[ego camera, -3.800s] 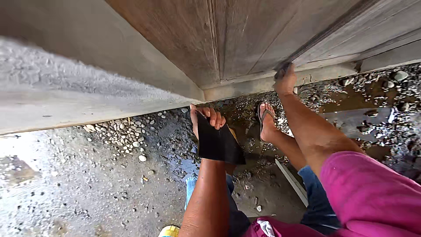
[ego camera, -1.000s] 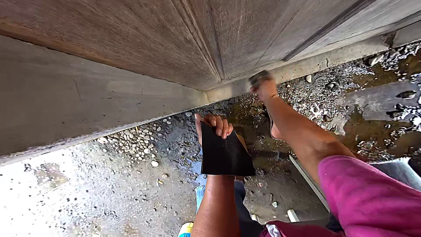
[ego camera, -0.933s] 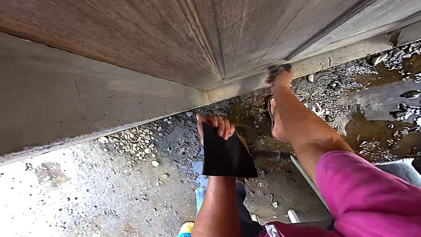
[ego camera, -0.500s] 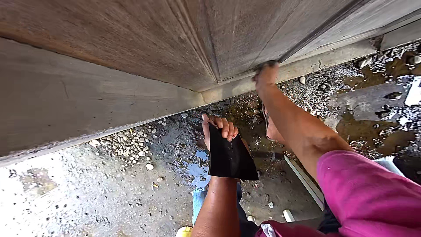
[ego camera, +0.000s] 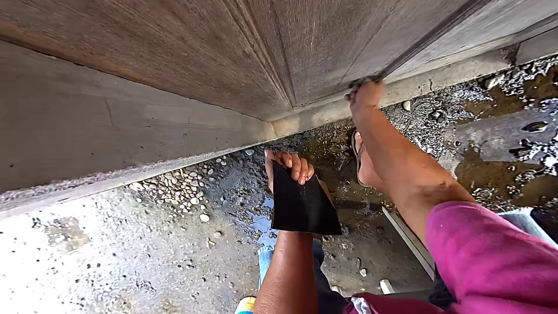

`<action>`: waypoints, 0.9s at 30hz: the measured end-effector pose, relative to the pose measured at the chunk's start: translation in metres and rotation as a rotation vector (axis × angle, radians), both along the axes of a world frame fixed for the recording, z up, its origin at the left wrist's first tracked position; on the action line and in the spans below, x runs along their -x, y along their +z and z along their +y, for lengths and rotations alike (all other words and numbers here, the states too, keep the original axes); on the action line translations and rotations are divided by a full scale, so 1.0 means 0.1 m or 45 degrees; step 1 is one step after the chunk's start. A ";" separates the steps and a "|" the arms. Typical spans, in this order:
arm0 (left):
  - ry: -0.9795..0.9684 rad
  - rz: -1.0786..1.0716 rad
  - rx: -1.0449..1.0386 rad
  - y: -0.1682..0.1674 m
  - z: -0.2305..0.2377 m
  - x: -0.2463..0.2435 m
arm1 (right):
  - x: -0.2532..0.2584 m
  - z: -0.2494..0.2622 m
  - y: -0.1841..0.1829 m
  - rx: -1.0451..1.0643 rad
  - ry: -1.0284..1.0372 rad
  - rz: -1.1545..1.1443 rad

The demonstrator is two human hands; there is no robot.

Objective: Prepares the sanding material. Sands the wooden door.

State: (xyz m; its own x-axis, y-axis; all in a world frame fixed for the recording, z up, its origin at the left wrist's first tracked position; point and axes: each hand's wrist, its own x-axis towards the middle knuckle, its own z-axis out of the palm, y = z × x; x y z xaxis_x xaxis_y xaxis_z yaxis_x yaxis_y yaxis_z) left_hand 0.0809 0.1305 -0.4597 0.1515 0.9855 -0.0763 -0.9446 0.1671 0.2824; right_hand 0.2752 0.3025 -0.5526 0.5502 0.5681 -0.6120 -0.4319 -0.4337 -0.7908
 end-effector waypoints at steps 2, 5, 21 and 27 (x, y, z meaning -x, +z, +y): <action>0.010 -0.022 -0.021 -0.01 -0.03 -0.05 | 0.05 0.07 0.07 0.143 -0.068 -0.059; -0.009 -0.027 -0.004 0.00 -0.04 -0.10 | 0.51 -0.18 0.34 0.037 0.195 0.046; -0.016 0.017 -0.068 -0.07 -0.03 0.23 | -0.12 0.06 -0.42 0.083 -0.040 0.045; -0.005 0.002 0.002 -0.06 0.00 0.03 | 0.21 -0.23 -0.17 -0.136 0.404 0.044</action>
